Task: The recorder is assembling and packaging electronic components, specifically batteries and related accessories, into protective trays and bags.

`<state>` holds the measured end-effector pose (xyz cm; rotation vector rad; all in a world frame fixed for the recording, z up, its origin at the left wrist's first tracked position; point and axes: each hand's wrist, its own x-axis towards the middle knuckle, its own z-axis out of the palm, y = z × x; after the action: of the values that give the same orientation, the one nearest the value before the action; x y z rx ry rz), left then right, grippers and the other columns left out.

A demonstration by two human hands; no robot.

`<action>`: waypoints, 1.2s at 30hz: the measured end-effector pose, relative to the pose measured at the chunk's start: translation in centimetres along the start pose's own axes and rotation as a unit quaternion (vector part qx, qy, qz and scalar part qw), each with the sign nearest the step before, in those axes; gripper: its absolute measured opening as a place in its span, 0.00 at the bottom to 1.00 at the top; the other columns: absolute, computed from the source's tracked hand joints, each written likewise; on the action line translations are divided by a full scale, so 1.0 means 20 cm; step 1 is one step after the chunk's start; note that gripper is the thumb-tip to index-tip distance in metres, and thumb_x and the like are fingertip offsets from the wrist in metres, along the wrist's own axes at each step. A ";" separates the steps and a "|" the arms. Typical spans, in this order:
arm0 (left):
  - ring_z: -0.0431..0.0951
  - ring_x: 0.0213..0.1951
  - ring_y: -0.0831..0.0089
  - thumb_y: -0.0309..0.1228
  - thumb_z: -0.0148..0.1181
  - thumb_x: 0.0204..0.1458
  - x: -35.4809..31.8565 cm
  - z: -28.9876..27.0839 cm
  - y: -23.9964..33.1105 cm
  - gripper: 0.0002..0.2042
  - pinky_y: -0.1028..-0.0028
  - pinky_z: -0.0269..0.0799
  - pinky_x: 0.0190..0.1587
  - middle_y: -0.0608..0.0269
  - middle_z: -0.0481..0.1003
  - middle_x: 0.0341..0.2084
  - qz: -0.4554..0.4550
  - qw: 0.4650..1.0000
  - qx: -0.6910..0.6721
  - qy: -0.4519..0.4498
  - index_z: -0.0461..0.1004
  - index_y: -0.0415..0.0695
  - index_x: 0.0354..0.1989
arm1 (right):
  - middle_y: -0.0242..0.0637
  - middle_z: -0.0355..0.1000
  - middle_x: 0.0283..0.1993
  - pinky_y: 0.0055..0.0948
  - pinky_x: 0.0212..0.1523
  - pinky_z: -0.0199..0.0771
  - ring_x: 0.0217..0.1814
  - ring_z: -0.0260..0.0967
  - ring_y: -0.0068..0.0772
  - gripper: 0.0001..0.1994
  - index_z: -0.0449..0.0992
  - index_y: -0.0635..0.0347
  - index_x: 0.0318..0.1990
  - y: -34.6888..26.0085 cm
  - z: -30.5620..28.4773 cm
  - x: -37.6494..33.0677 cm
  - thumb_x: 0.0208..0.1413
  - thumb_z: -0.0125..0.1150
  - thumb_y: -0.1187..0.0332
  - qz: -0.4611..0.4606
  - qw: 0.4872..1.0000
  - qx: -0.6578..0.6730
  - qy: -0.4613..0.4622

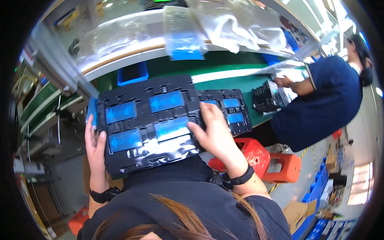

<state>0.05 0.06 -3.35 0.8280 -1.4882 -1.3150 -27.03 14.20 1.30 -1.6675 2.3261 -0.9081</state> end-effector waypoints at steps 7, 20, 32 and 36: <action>0.57 0.60 0.67 0.26 0.47 0.56 -0.02 -0.02 -0.04 0.26 0.69 0.47 0.62 0.52 0.53 0.61 -0.004 0.999 0.033 0.010 0.49 0.37 0.63 | 0.48 0.60 0.58 0.32 0.61 0.53 0.62 0.56 0.37 0.25 0.64 0.62 0.58 0.04 -0.06 -0.04 0.52 0.56 0.65 0.060 0.955 0.288 -0.035; 0.56 0.60 0.66 0.28 0.48 0.57 0.00 0.00 0.00 0.25 0.69 0.47 0.62 0.52 0.54 0.60 0.026 0.997 0.079 0.010 0.51 0.38 0.63 | 0.52 0.59 0.58 0.31 0.62 0.51 0.63 0.55 0.44 0.34 0.59 0.73 0.58 0.07 0.03 -0.09 0.47 0.63 0.62 0.068 0.955 0.285 0.035; 0.49 0.64 0.65 0.31 0.45 0.59 0.04 0.05 0.05 0.24 0.67 0.40 0.64 0.54 0.51 0.63 0.054 0.993 0.099 0.026 0.50 0.38 0.63 | 0.38 0.65 0.53 0.21 0.46 0.68 0.45 0.68 0.22 0.31 0.57 0.62 0.61 0.02 -0.11 0.02 0.47 0.59 0.78 0.105 0.723 0.680 0.061; 0.53 0.62 0.63 0.28 0.46 0.58 0.08 0.10 0.07 0.25 0.67 0.44 0.63 0.51 0.51 0.62 0.057 0.993 0.097 0.020 0.48 0.39 0.64 | 0.40 0.71 0.44 0.28 0.44 0.73 0.42 0.71 0.27 0.21 0.64 0.68 0.53 0.30 -0.20 0.05 0.49 0.57 0.77 0.099 0.656 0.738 0.122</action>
<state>-2.23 -0.59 -1.63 0.8739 -1.6258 -1.0759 -34.01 15.99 1.54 -0.5067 0.8826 -2.1066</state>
